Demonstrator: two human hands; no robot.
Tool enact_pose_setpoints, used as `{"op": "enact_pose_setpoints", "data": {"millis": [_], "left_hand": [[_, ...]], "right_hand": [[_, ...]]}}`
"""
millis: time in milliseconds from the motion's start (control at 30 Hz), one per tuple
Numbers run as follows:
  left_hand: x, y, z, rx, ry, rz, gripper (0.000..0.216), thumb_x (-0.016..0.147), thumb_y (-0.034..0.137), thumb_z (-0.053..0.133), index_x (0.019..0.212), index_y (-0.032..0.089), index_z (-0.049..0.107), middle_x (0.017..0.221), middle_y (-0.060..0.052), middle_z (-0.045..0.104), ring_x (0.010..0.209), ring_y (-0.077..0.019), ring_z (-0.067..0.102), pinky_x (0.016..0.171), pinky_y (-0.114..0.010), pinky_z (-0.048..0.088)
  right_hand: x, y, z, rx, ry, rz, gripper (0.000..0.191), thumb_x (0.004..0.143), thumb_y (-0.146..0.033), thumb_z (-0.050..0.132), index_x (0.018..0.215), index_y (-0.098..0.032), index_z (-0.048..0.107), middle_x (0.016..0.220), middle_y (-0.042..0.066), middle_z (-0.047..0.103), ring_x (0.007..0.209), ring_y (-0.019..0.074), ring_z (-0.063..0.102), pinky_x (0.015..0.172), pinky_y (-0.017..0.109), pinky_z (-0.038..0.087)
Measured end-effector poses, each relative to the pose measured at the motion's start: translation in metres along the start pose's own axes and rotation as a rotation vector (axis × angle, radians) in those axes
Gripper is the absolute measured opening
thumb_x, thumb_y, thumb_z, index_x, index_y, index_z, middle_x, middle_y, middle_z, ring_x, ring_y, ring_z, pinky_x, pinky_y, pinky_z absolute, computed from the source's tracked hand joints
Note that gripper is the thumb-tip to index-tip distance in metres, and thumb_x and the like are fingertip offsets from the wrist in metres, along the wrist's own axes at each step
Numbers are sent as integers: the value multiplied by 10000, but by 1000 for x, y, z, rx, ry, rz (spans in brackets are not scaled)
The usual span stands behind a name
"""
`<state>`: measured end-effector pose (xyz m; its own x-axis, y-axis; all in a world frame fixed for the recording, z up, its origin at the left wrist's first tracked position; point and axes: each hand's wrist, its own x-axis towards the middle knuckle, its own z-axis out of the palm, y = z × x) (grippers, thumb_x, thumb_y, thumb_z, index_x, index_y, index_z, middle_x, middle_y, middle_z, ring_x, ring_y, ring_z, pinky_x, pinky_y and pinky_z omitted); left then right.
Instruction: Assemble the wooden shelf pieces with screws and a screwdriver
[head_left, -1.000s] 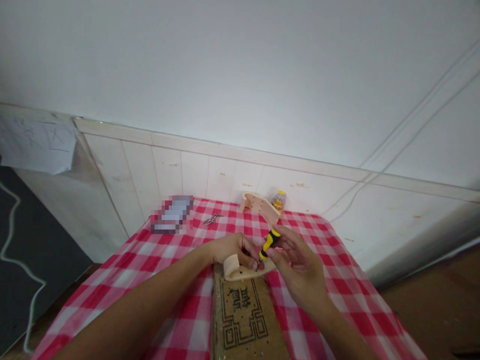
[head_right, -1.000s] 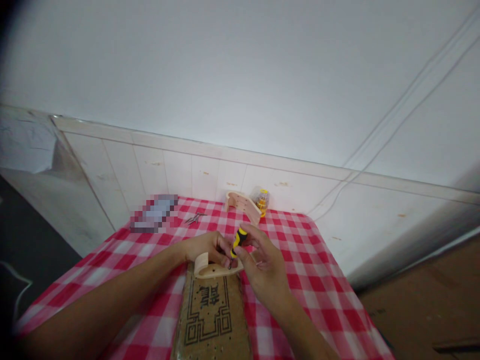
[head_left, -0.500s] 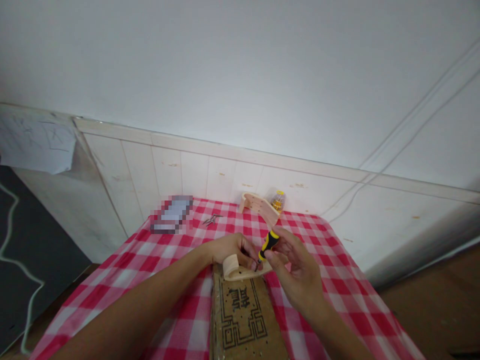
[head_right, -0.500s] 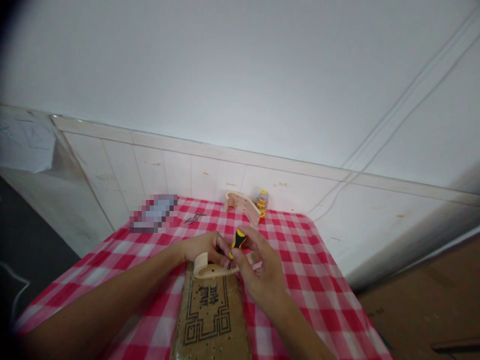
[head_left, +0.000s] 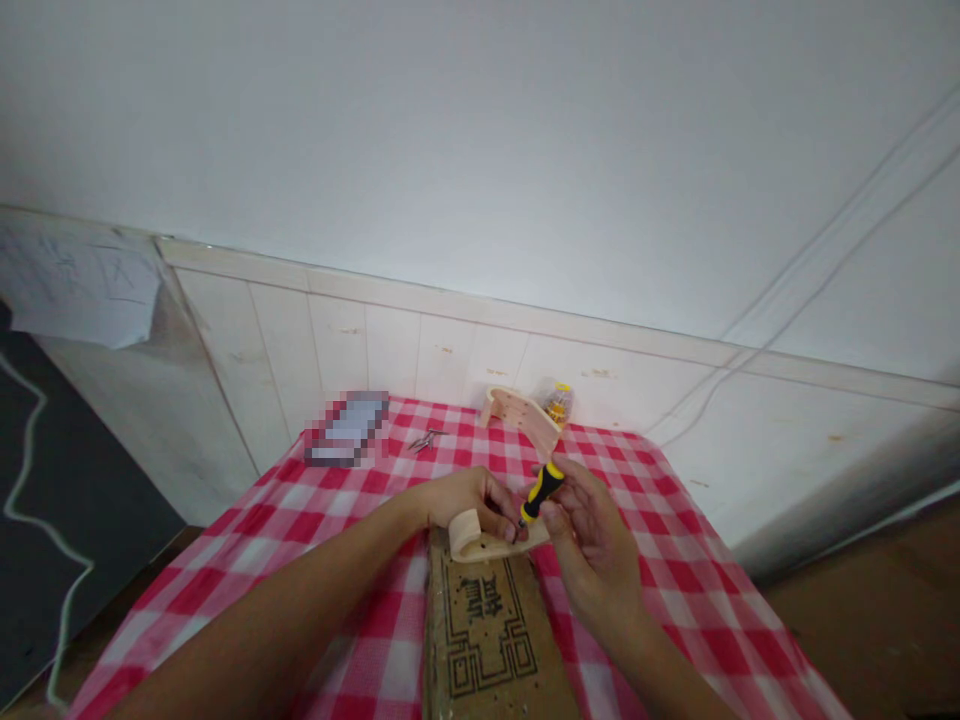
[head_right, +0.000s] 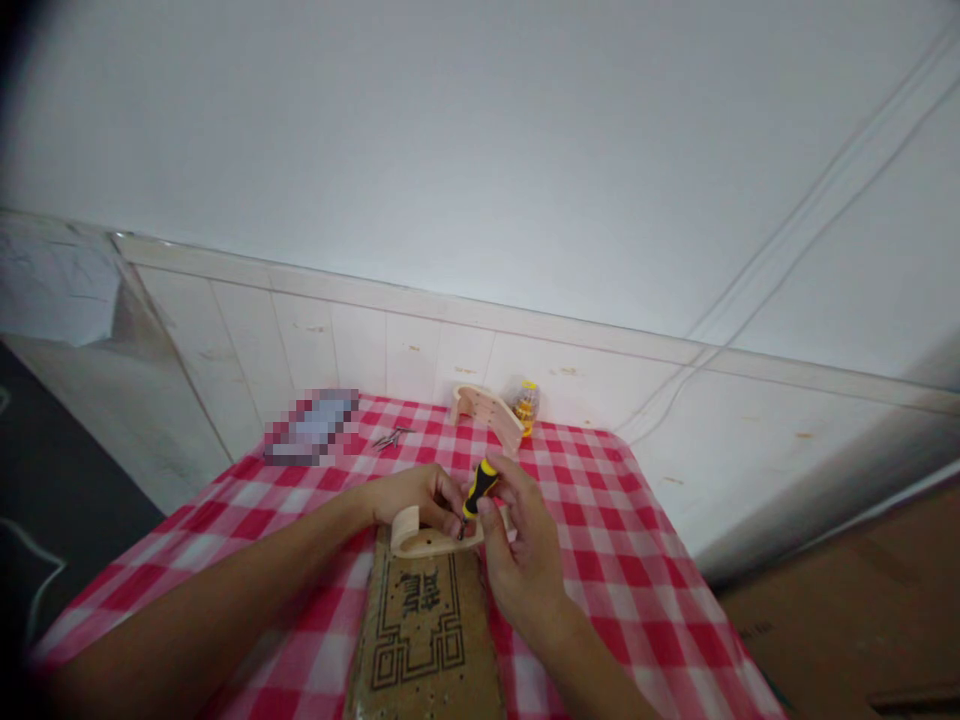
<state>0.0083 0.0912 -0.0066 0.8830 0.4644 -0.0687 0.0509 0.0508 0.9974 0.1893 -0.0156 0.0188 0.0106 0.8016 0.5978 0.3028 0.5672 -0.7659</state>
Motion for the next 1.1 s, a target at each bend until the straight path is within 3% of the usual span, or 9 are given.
{"op": "enact_pose_setpoints", "data": {"millis": [400, 800, 1100], "left_hand": [[1, -3, -1, 14, 14, -4, 420, 602, 507, 932, 794, 151, 815, 691, 6, 683, 611, -113, 520, 629, -248, 407], [0, -2, -2, 66, 6, 20, 371, 650, 485, 905, 785, 155, 805, 777, -6, 690, 709, -132, 549, 662, -239, 425], [1, -1, -2, 52, -1, 15, 340, 644, 464, 906, 771, 165, 803, 775, -6, 698, 712, -139, 564, 670, -247, 441]], "right_hand": [[0, 4, -2, -117, 7, -58, 411, 978, -237, 638, 1354, -389, 577, 1265, 72, 714, 1126, 274, 719, 936, 480, 584], [3, -2, -1, -113, 9, -51, 376, 951, -235, 669, 1308, -348, 628, 1151, 71, 742, 1008, 255, 742, 916, 457, 591], [1, 0, -3, -117, 1, -48, 382, 959, -248, 664, 1319, -366, 619, 1192, 68, 734, 1068, 263, 733, 938, 472, 589]]}}
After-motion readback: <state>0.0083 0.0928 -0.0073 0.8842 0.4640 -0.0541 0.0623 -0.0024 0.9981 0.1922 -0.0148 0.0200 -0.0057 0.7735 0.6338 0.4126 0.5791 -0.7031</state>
